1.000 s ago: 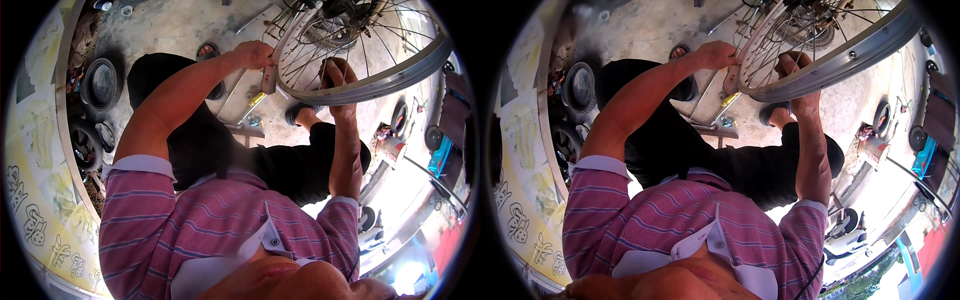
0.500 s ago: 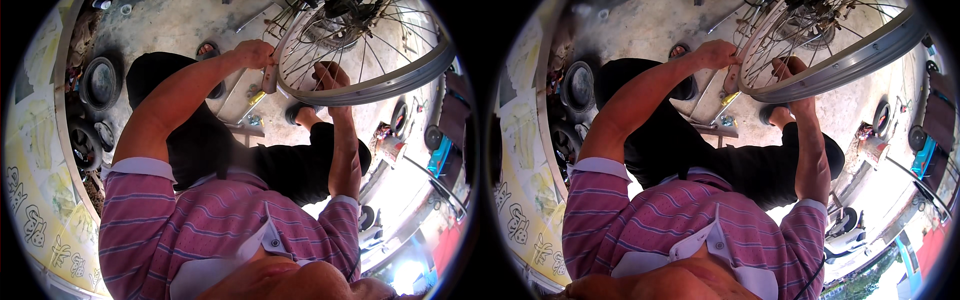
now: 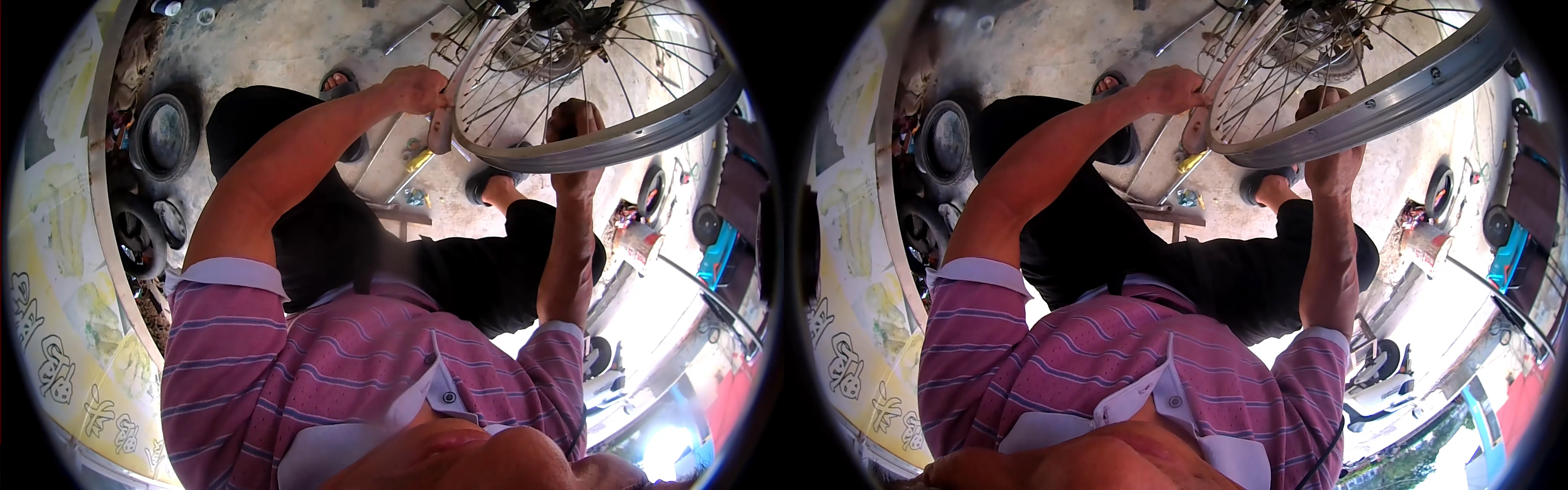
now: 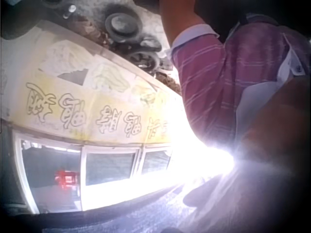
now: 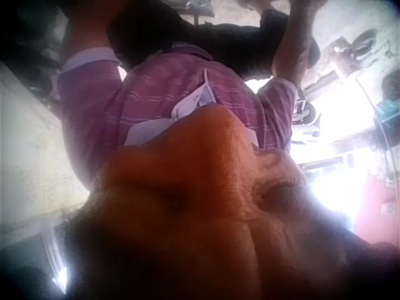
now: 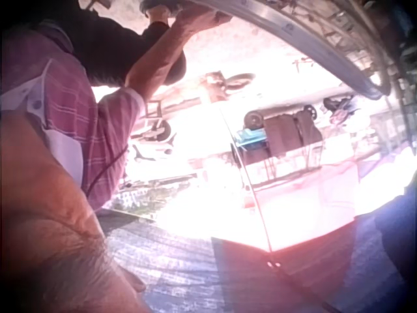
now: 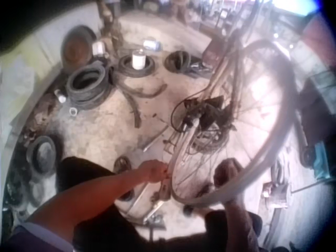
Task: The person is replacing spokes on a bicycle wheel by inserting them through the hub and threading them into the rim by hand.
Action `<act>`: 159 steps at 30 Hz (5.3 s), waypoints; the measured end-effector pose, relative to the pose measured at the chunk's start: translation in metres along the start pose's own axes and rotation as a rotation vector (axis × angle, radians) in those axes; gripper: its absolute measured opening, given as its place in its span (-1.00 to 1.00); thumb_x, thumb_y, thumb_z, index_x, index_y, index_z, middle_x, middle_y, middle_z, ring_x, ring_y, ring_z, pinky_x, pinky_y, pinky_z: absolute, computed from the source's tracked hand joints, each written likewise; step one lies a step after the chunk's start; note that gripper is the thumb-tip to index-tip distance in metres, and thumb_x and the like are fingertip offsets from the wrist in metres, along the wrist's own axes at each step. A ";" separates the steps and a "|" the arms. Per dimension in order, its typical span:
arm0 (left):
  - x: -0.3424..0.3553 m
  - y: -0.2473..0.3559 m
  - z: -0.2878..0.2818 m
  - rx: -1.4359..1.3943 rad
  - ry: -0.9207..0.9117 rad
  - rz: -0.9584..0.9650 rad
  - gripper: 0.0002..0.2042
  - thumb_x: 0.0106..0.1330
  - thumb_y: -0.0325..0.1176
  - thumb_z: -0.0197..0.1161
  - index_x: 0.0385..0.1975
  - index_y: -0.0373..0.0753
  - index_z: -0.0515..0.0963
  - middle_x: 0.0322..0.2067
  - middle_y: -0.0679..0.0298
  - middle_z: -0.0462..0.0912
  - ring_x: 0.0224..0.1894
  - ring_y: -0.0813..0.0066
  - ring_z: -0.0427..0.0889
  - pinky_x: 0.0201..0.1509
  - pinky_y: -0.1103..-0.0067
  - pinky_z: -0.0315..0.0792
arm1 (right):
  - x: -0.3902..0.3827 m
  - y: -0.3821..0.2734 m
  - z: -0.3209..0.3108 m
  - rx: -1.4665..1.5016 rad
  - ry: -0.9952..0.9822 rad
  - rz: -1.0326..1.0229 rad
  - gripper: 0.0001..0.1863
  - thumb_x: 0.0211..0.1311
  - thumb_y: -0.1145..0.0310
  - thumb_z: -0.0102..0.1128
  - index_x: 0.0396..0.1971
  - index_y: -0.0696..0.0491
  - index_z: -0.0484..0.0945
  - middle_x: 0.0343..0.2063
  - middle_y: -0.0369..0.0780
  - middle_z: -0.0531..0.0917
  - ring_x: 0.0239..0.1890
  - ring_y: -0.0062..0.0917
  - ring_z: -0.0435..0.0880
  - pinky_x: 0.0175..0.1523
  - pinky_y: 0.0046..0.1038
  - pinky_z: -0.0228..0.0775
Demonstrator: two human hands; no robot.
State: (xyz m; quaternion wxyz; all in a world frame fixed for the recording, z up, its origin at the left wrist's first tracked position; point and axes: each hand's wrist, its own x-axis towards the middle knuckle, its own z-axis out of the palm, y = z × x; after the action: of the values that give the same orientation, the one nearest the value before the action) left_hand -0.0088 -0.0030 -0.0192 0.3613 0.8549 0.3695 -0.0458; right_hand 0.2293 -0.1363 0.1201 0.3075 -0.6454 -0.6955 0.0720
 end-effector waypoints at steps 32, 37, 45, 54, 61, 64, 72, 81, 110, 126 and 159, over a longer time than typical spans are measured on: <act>0.000 0.005 -0.003 0.023 -0.002 -0.030 -0.55 0.26 0.15 0.29 -0.38 -0.21 0.65 -0.38 0.08 0.72 -0.21 0.05 0.71 -0.14 0.24 0.53 | -0.011 -0.024 0.030 0.626 -0.155 0.503 -0.84 0.29 0.39 0.38 -0.31 0.13 0.58 -0.52 -0.39 0.58 -0.51 -0.75 0.45 -0.40 -0.61 0.29; -0.001 0.007 -0.006 0.018 -0.013 -0.039 -0.54 0.27 0.15 0.29 -0.38 -0.21 0.65 -0.37 0.09 0.72 -0.20 0.06 0.71 -0.12 0.26 0.54 | -0.011 -0.018 0.030 0.590 -0.257 0.484 -0.82 0.29 0.40 0.36 -0.27 0.18 0.58 -0.52 -0.35 0.59 -0.50 -0.73 0.45 -0.40 -0.58 0.30; 0.000 0.006 -0.004 0.033 -0.039 -0.054 -0.56 0.27 0.14 0.28 -0.34 -0.18 0.66 -0.33 0.14 0.73 -0.16 0.10 0.70 -0.09 0.27 0.54 | 0.001 -0.005 0.005 0.529 -0.098 0.384 -0.73 0.43 0.23 0.17 -0.18 0.18 0.55 -0.50 -0.35 0.52 -0.48 -0.74 0.40 -0.39 -0.61 0.28; 0.000 0.006 -0.003 0.026 -0.021 -0.052 -0.57 0.27 0.14 0.28 -0.34 -0.17 0.67 -0.35 0.14 0.73 -0.17 0.10 0.71 -0.10 0.27 0.53 | 0.002 -0.026 0.005 0.701 -0.238 0.725 -0.69 0.29 0.17 0.37 -0.28 0.15 0.62 -0.50 -0.35 0.58 -0.43 -0.70 0.49 -0.30 -0.58 0.35; 0.003 0.000 0.001 0.006 0.001 -0.014 -0.56 0.29 0.13 0.26 -0.35 -0.20 0.66 -0.35 0.09 0.72 -0.18 0.05 0.70 -0.13 0.25 0.53 | -0.001 -0.027 0.014 0.554 -0.313 0.656 -0.77 0.34 0.27 0.33 -0.24 0.13 0.59 -0.48 -0.36 0.57 -0.44 -0.72 0.46 -0.33 -0.60 0.30; 0.003 0.000 0.002 0.013 0.011 -0.001 -0.57 0.30 0.12 0.25 -0.35 -0.20 0.65 -0.35 0.08 0.71 -0.18 0.03 0.70 -0.14 0.24 0.52 | -0.004 -0.026 0.017 0.602 -0.261 0.643 -0.79 0.33 0.29 0.33 -0.24 0.13 0.58 -0.49 -0.36 0.56 -0.46 -0.73 0.44 -0.36 -0.60 0.29; 0.000 0.006 -0.004 0.013 -0.026 -0.025 -0.57 0.31 0.11 0.24 -0.34 -0.20 0.66 -0.30 0.07 0.72 -0.14 0.01 0.69 -0.09 0.24 0.53 | -0.003 -0.013 0.011 0.756 -0.142 0.637 -0.61 0.41 0.06 0.19 -0.29 0.16 0.57 -0.47 -0.33 0.54 -0.35 -0.65 0.53 -0.23 -0.54 0.38; 0.000 0.006 -0.002 0.029 -0.008 -0.020 -0.59 0.30 0.10 0.25 -0.35 -0.19 0.65 -0.33 0.08 0.72 -0.17 0.03 0.70 -0.10 0.25 0.54 | -0.001 -0.030 0.009 0.926 -0.153 0.722 -0.63 0.40 0.06 0.26 -0.31 0.13 0.57 -0.49 -0.36 0.53 -0.40 -0.69 0.50 -0.24 -0.59 0.37; 0.001 0.007 -0.003 0.027 -0.013 -0.038 -0.60 0.30 0.10 0.26 -0.35 -0.17 0.65 -0.32 0.10 0.72 -0.15 0.04 0.69 -0.09 0.23 0.53 | 0.000 -0.005 0.020 0.579 -0.103 0.456 -0.75 0.41 0.27 0.17 -0.26 0.19 0.58 -0.51 -0.33 0.54 -0.53 -0.73 0.44 -0.44 -0.64 0.25; 0.010 -0.004 0.009 0.071 -0.026 -0.020 -0.64 0.29 0.04 0.28 -0.25 -0.15 0.67 -0.28 0.14 0.74 -0.17 0.11 0.72 -0.09 0.27 0.57 | -0.002 -0.018 0.023 0.607 -0.138 0.654 -0.73 0.31 0.21 0.38 -0.23 0.12 0.63 -0.55 -0.42 0.53 -0.53 -0.79 0.42 -0.44 -0.68 0.22; 0.002 0.005 0.000 0.006 -0.023 -0.051 -0.57 0.28 0.09 0.27 -0.34 -0.23 0.65 -0.37 0.09 0.71 -0.21 0.07 0.69 -0.13 0.28 0.52 | 0.003 -0.005 0.013 0.369 0.005 0.181 -0.58 0.53 0.08 0.00 -0.33 0.17 0.52 -0.54 -0.35 0.47 -0.54 -0.74 0.35 -0.44 -0.66 0.16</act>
State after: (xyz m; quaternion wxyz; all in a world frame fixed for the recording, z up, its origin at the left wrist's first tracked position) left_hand -0.0045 -0.0038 -0.0170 0.3618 0.8457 0.3867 -0.0660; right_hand 0.2184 -0.1302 0.1133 0.4146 -0.6383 -0.6087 0.2241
